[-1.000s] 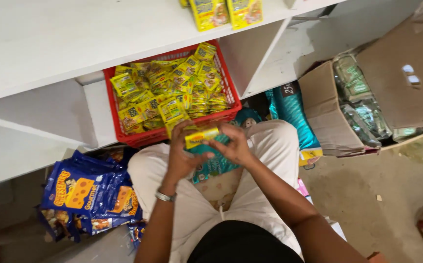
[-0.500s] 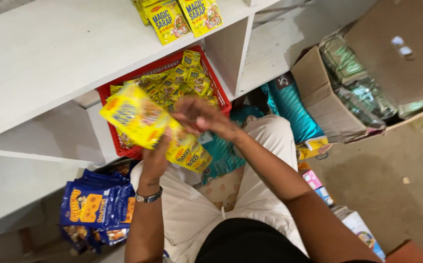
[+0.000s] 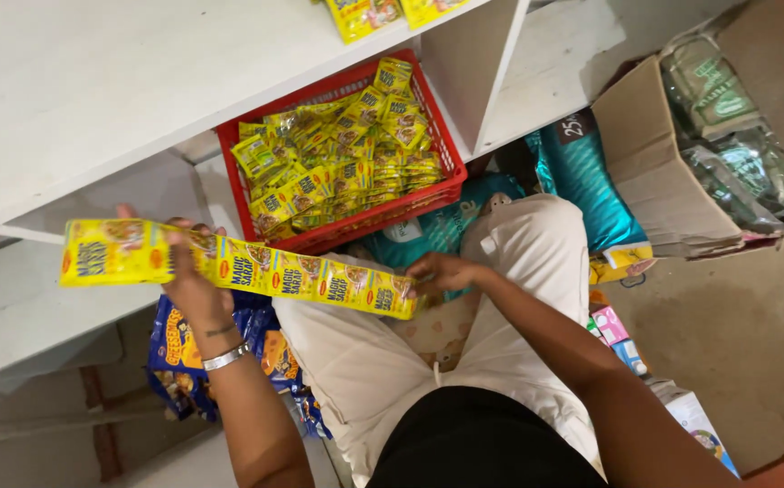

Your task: Organizing and stacking small seasoning packets from a red crate onto store shelves.

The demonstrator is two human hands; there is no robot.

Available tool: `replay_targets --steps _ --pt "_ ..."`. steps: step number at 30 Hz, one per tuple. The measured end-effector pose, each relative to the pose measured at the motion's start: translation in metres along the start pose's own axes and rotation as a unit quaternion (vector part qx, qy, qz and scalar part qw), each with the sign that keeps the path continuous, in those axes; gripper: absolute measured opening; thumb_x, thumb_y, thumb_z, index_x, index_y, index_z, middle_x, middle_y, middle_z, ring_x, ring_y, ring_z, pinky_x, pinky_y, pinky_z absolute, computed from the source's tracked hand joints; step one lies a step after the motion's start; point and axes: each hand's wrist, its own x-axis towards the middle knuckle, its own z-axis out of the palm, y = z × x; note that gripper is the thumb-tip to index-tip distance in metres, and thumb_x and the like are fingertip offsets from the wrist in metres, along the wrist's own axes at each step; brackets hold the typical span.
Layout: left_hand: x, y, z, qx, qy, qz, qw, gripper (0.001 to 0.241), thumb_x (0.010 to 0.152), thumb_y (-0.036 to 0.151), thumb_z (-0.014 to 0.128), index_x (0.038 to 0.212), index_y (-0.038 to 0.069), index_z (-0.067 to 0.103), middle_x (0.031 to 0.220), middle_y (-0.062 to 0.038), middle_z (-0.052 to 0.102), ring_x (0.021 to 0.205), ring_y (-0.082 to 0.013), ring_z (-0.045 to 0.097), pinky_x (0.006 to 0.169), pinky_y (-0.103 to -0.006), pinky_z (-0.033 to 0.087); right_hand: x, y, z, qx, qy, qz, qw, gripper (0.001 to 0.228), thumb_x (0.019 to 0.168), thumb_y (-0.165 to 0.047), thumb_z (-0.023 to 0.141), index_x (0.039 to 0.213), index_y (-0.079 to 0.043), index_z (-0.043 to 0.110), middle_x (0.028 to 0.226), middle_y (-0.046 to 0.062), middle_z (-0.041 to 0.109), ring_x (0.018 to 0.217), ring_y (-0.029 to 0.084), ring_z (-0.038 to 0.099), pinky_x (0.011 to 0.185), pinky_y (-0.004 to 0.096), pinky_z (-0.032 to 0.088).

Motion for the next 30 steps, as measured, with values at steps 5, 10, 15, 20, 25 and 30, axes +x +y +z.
replay_targets --steps 5,10,15,20,25,30 --pt "-0.013 -0.055 -0.035 0.203 -0.104 -0.010 0.974 0.041 0.114 0.028 0.062 0.147 0.006 0.050 0.115 -0.002 0.063 0.100 -0.0128 0.060 0.096 -0.0311 0.051 -0.014 -0.065 -0.021 0.122 0.007 -0.068 0.990 0.022 0.097 -0.017 0.073 0.113 -0.001 0.074 0.104 0.002 0.075 0.099 0.009 0.065 0.090 0.028 0.052" --pt "-0.044 -0.135 -0.051 0.279 -0.230 -0.065 0.930 0.047 0.105 0.032 0.063 0.142 0.004 0.054 0.114 -0.002 0.067 0.098 -0.0129 0.061 0.085 -0.0297 0.052 -0.015 -0.126 -0.026 0.206 0.035 -0.139 0.968 0.021 0.101 -0.012 0.068 0.118 0.000 0.071 0.113 0.003 0.073 0.110 0.010 0.064 0.099 0.029 0.050" --pt "-0.086 -0.197 -0.036 -0.086 -0.314 -0.186 0.927 0.088 0.096 0.064 0.060 0.157 0.002 0.044 0.152 -0.009 0.057 0.137 -0.0216 0.056 0.113 -0.0376 0.047 0.009 -0.166 -0.017 0.310 0.146 -0.140 0.929 0.023 0.100 -0.014 0.067 0.120 -0.004 0.069 0.109 0.001 0.073 0.100 0.007 0.066 0.086 0.024 0.051" --pt "-0.116 -0.225 -0.013 -0.111 -0.309 -0.252 0.910 0.081 0.094 0.045 0.072 0.156 0.004 0.039 0.147 -0.008 0.056 0.132 -0.0217 0.057 0.108 -0.0394 0.050 0.031 -0.179 -0.001 0.239 0.331 -0.071 0.910 0.018 0.096 -0.021 0.075 0.102 -0.004 0.072 0.090 0.003 0.072 0.074 0.006 0.061 0.063 0.024 0.048" --pt "-0.126 -0.182 0.044 -0.132 -0.266 -0.343 0.891 0.078 0.085 0.015 0.083 0.149 0.007 0.039 0.137 -0.004 0.056 0.124 -0.0207 0.058 0.101 -0.0413 0.053 0.044 -0.194 0.013 0.008 0.519 -0.076 0.851 0.026 0.084 -0.022 0.085 0.090 -0.001 0.072 0.088 0.009 0.061 0.074 0.013 0.053 0.064 0.029 0.043" --pt "-0.131 -0.209 0.029 -0.098 -0.294 -0.332 0.891 0.046 0.094 -0.002 0.078 0.135 -0.004 0.058 0.116 -0.012 0.067 0.102 -0.0243 0.066 0.089 -0.0397 0.054 0.071 -0.142 0.004 -0.119 0.623 -0.124 0.763 0.035 0.087 -0.020 0.085 0.098 0.003 0.062 0.102 0.015 0.052 0.101 0.028 0.051 0.088 0.037 0.045"
